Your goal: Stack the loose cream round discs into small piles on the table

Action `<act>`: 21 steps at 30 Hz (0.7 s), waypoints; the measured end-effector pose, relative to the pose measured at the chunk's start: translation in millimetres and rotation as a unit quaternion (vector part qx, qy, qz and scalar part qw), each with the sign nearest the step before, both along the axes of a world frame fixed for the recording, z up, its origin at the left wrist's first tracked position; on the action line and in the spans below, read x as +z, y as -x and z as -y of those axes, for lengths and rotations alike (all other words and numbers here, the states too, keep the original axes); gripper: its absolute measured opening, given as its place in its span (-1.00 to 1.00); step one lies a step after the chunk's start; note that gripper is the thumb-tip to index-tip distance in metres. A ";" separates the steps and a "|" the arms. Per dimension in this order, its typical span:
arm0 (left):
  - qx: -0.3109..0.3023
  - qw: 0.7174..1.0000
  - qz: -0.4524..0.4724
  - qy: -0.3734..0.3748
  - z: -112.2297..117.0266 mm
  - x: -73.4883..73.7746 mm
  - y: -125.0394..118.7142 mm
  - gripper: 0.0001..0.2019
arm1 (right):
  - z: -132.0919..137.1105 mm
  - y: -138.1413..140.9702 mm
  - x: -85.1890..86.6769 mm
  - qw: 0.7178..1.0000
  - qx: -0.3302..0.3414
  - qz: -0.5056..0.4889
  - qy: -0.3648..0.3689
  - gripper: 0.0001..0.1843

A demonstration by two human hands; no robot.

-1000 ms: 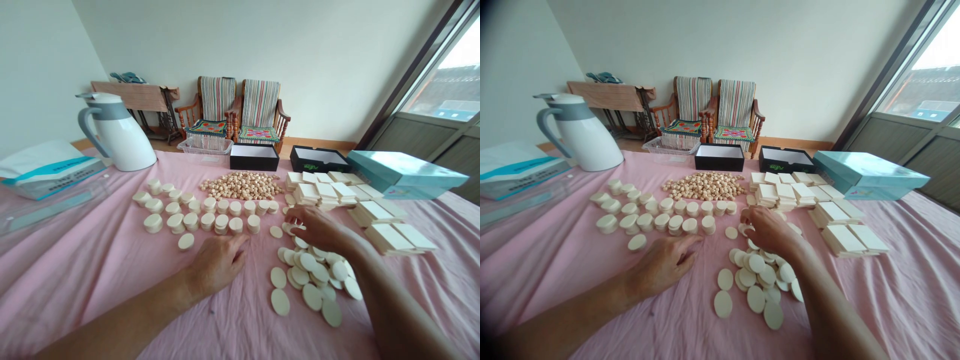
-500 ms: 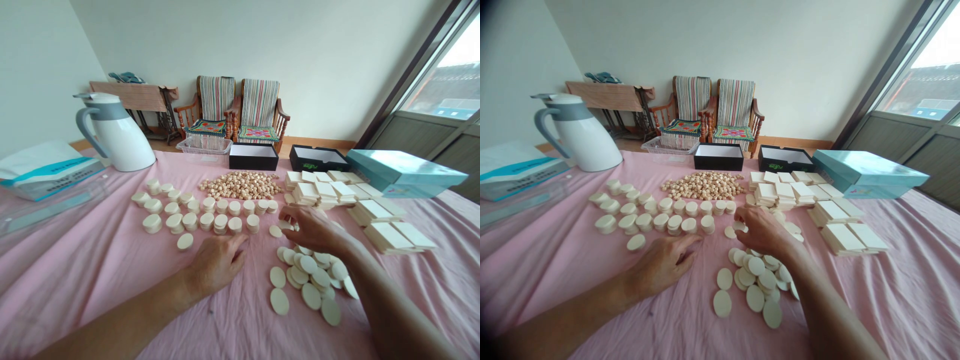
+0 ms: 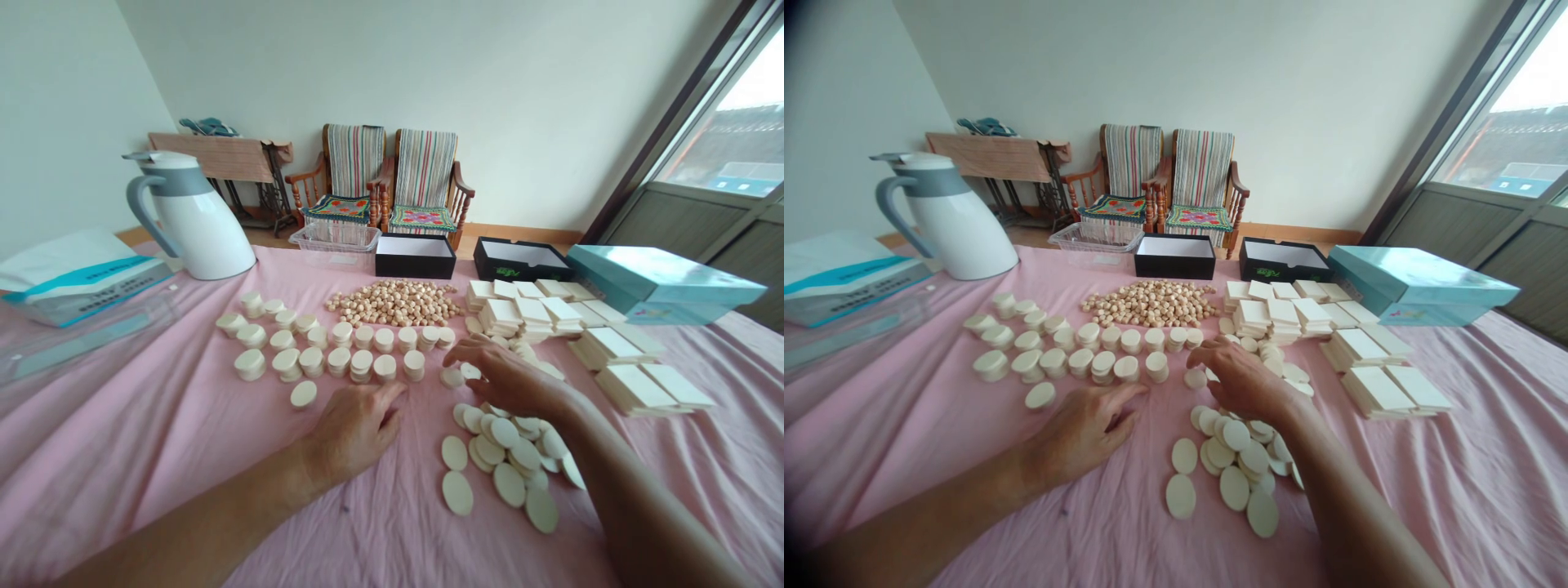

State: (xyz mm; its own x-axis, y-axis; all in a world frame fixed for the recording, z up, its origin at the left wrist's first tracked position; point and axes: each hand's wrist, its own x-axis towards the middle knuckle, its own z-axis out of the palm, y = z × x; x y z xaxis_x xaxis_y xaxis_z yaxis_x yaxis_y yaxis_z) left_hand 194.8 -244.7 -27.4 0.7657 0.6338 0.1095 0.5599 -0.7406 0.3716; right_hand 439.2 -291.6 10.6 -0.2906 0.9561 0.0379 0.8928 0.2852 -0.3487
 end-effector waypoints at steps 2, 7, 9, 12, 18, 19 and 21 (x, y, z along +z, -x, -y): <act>0.003 1.000 -0.002 -0.002 0.1 0.5 -0.4 -0.72 | -0.6 1.2 0.8 1.000 0.017 0.000 0.011 -0.48; 0.003 1.000 -0.004 -0.006 0.1 -0.8 -0.8 -0.72 | -3.4 4.6 -1.7 0.999 0.029 0.008 0.019 -0.54; 0.003 1.000 -0.003 -0.011 -0.1 -1.6 -0.6 -0.71 | -4.7 5.6 -3.7 1.000 0.027 0.012 0.007 -0.60; 0.004 1.000 -0.007 -0.013 -0.5 -1.6 -0.6 -0.71 | -7.0 8.2 -7.8 1.000 0.010 0.022 -0.017 -0.75; 0.005 1.000 -0.010 -0.009 0.1 1.2 -1.5 -0.73 | -14.1 17.9 -18.0 0.992 -0.088 0.024 -0.084 -0.83; 0.005 1.000 -0.011 -0.009 0.3 1.5 -1.6 -0.73 | -15.2 19.4 -19.0 0.991 -0.095 0.028 -0.086 -0.82; 0.006 1.000 -0.012 -0.011 0.6 1.9 -1.6 -0.73 | -16.3 20.5 -19.0 0.992 -0.092 0.040 -0.075 -0.81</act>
State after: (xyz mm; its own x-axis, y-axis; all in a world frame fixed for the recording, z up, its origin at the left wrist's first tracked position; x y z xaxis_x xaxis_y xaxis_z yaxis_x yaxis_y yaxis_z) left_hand 196.5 -245.3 -25.6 0.7601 0.6413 0.1048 0.5783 -0.7411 0.3412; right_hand 418.7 -275.3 -8.4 -0.1198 0.9786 0.1676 0.9575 0.1585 -0.2408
